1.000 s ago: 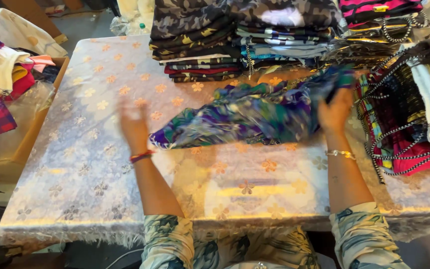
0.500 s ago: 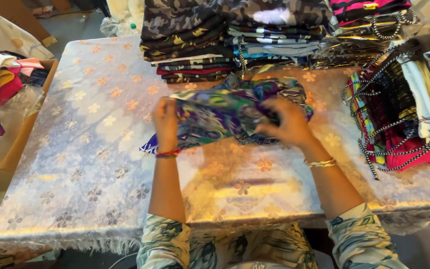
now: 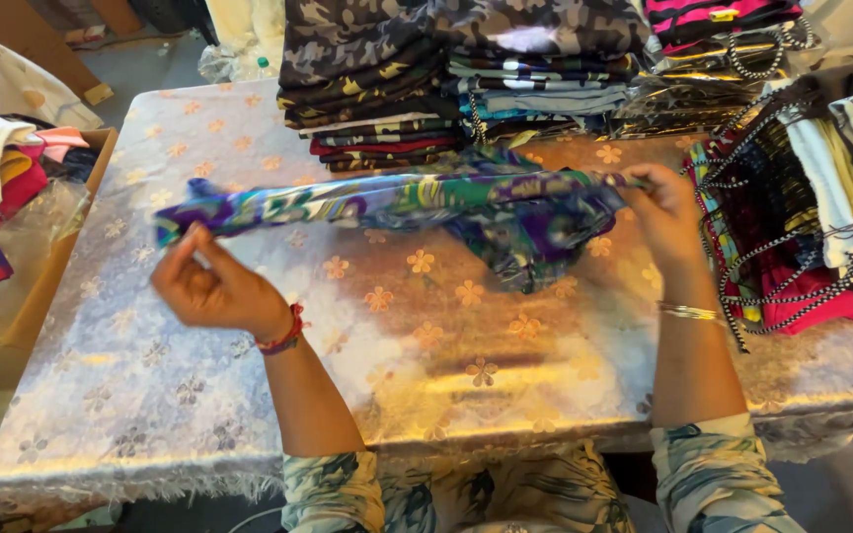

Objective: The person folds several pieces of clothing on a table, including a white cloth, a colorful patterned garment, and a camouflage-patterned item. The person smooths and aligns each item before folding it into a compact shape and placing it on a stack.

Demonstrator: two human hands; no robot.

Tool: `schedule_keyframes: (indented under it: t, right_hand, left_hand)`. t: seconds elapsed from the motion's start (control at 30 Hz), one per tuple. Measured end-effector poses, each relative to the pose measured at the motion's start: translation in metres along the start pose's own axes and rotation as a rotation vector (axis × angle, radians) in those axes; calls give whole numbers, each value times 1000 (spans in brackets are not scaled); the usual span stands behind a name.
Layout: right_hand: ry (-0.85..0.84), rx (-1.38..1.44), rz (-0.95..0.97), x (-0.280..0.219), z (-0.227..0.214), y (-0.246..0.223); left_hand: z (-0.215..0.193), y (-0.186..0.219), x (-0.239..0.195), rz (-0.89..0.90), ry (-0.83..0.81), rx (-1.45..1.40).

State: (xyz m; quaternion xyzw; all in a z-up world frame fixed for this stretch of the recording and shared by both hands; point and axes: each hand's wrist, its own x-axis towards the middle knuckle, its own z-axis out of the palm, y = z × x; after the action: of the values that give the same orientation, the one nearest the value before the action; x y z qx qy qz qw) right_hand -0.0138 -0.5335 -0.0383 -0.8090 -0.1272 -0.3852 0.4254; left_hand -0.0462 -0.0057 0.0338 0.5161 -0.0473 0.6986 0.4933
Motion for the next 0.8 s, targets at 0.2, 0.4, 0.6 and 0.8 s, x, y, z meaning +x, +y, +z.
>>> schedule_keyframes:
  t: [0.2, 0.4, 0.6, 0.8]
  right_hand:
    - [-378, 1269, 118, -7, -51, 11]
    - [270, 324, 38, 16, 1, -25]
    - [-90, 165, 160, 2, 23, -38]
    - [-1035, 183, 91, 1, 42, -62]
  left_hand:
    - [-12, 1, -1, 160, 83, -67]
    - [10, 9, -6, 107, -365, 483]
    - [22, -47, -78, 33, -836, 594]
    - [61, 6, -167, -427, -1576, -200]
